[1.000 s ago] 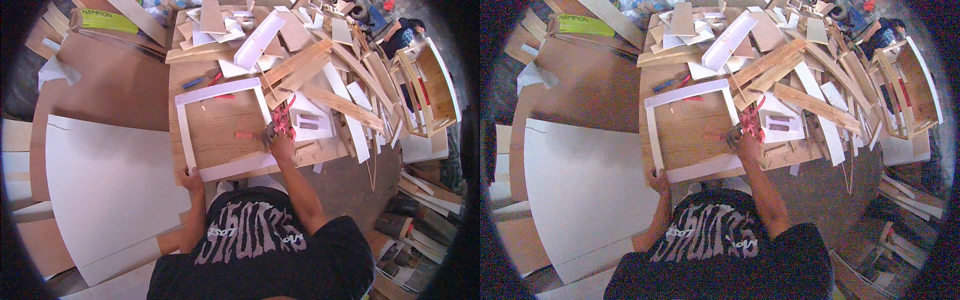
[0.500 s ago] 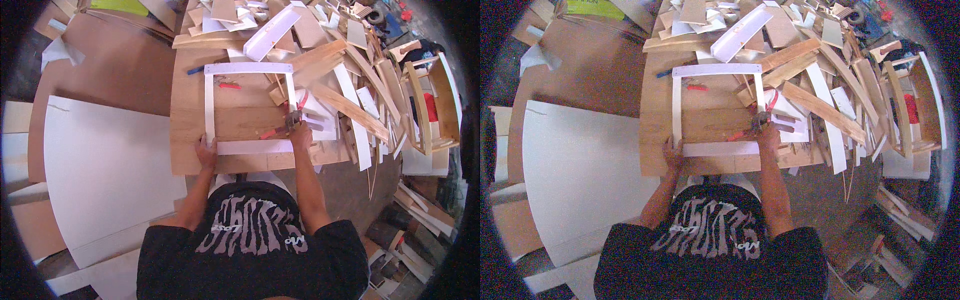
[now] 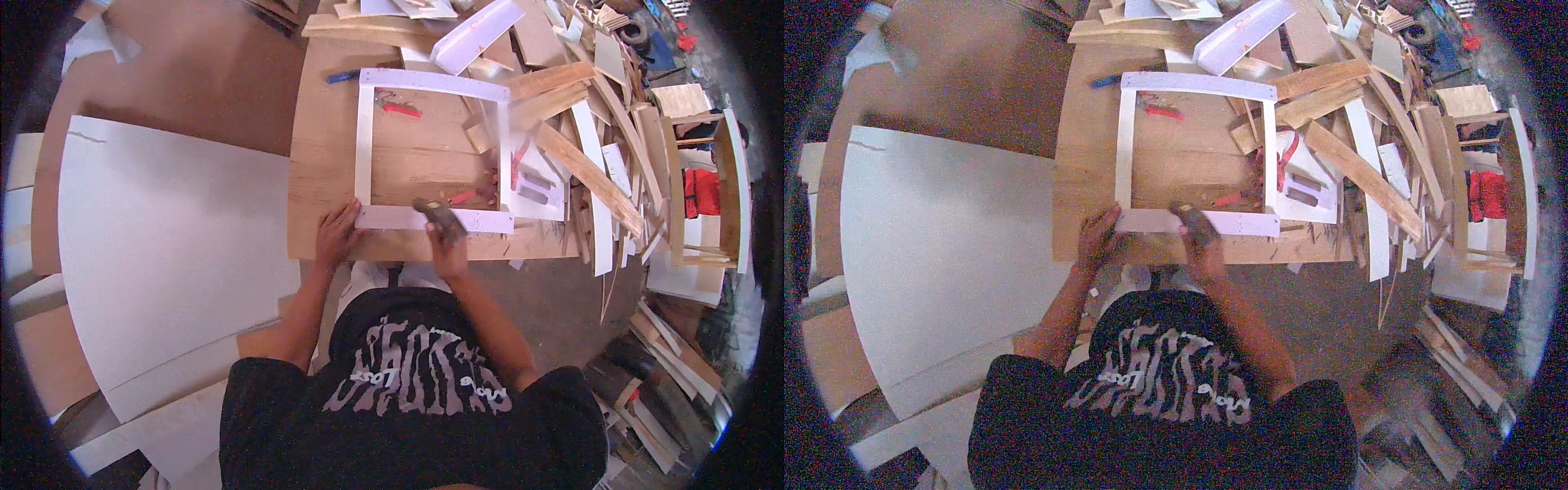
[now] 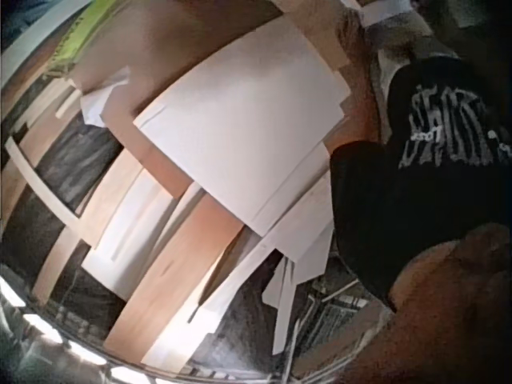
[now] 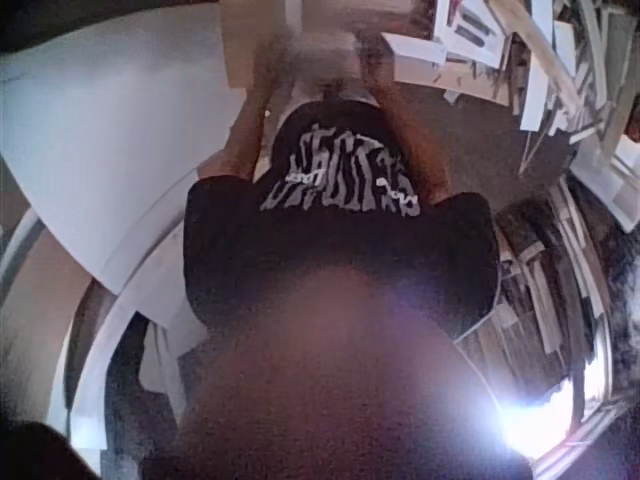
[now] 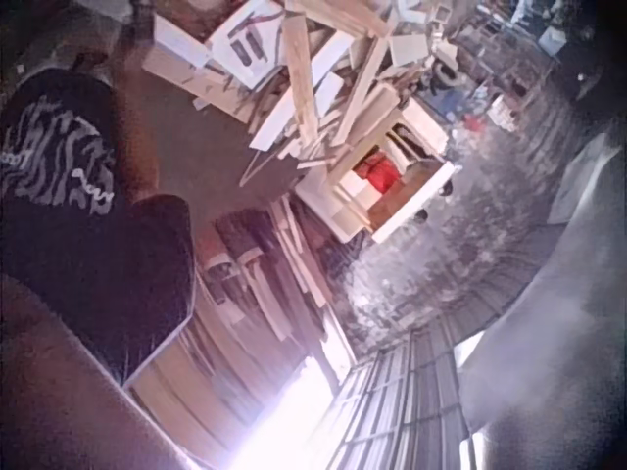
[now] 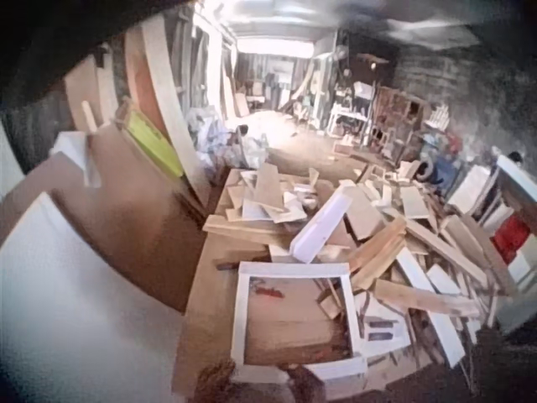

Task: The person constructs a wooden frame by aligning wooden pieces and hammering nails into the joints with a hammer, then picks up and holds the assembled frame.

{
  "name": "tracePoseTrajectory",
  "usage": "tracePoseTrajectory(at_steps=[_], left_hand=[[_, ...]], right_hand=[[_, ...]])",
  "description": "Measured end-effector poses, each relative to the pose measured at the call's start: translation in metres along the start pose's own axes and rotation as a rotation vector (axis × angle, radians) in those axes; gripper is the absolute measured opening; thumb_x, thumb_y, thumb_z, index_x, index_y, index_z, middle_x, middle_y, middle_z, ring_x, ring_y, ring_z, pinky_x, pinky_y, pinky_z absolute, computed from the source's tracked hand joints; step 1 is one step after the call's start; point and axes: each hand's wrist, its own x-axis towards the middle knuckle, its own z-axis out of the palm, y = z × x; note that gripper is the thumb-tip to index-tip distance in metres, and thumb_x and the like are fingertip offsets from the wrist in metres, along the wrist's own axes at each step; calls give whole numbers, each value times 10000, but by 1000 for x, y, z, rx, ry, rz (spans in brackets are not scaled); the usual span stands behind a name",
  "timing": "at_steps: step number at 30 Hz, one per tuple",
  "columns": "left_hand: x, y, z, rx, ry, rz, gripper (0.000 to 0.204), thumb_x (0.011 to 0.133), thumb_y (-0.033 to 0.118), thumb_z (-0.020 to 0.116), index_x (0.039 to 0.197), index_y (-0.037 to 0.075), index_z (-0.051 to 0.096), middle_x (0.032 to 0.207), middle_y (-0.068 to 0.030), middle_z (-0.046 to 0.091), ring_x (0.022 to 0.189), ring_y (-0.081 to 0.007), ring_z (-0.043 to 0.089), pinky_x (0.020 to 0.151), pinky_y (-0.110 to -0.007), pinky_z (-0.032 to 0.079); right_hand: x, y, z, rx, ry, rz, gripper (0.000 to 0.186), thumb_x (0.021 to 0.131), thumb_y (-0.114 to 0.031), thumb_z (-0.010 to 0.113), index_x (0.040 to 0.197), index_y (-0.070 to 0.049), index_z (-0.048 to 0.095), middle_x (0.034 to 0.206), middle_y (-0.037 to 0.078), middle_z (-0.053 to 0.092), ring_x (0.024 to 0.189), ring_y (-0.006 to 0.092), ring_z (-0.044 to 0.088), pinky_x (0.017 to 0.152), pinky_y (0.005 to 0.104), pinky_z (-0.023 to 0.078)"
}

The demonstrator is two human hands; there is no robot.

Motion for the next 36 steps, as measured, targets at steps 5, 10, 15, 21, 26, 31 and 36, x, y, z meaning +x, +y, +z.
tracePoseTrajectory(at_steps=[5, 10, 15, 21, 26, 31, 36], left_hand=[[9, -19, 8, -390, -174, -168, 683, 771, 402, 788, 1389, 186, 595, 1416, -13, 599, 1321, -225, 522, 1022, -435, 407], [17, -18, -5, -45, -92, 49, 648, 733, 412, 814, 1327, 232, 629, 1438, 46, 573, 1319, -225, 509, 1030, -447, 418], [17, -16, -2, -77, -88, 44, 680, 726, 417, 817, 1340, 216, 606, 1495, 40, 516, 1343, -241, 490, 1070, -466, 400], [18, -14, -5, -85, -92, 47, 662, 781, 460, 770, 1356, 192, 582, 1538, 41, 465, 1398, -234, 436, 1108, -499, 367], [22, -18, -2, -53, -64, 64, 665, 800, 514, 735, 1352, 180, 574, 1527, 48, 479, 1393, -221, 438, 1122, -501, 343], [18, -21, 5, -140, -46, 56, 678, 796, 526, 726, 1361, 186, 570, 1501, 52, 510, 1366, -234, 466, 1133, -503, 324], [15, -22, 4, -131, 0, 105, 671, 797, 502, 733, 1356, 165, 576, 1493, 10, 518, 1361, -246, 472, 1109, -509, 347]], right_hand=[[-29, 15, 59, -128, -169, -162, 576, 829, -231, 765, 1347, -112, 544, 1266, 150, 637, 1116, 379, 652, 872, 454, 564], [-36, -1, 92, -406, -174, -33, 646, 745, -265, 813, 1298, -78, 536, 1240, 143, 633, 932, 375, 702, 739, 466, 590], [-40, -2, 101, -347, 0, -198, 188, 947, -74, 603, 1118, 1, 617, 998, 166, 691, 824, 347, 698, 676, 373, 564], [-36, -23, 101, -189, 3, 7, 153, 954, -62, 610, 1072, 34, 621, 1008, 219, 688, 838, 387, 686, 699, 444, 538], [-44, -3, 106, -259, 104, -49, 424, 1010, -386, 482, 1110, -8, 647, 953, 205, 699, 844, 375, 694, 706, 436, 526], [-40, -17, 112, -412, 128, -173, 438, 1039, -401, 460, 1114, -12, 648, 950, 207, 690, 835, 417, 682, 715, 474, 537], [-35, -22, 117, -500, 158, -257, 295, 1013, -278, 542, 1125, -25, 643, 961, 213, 692, 828, 426, 680, 703, 507, 538]])
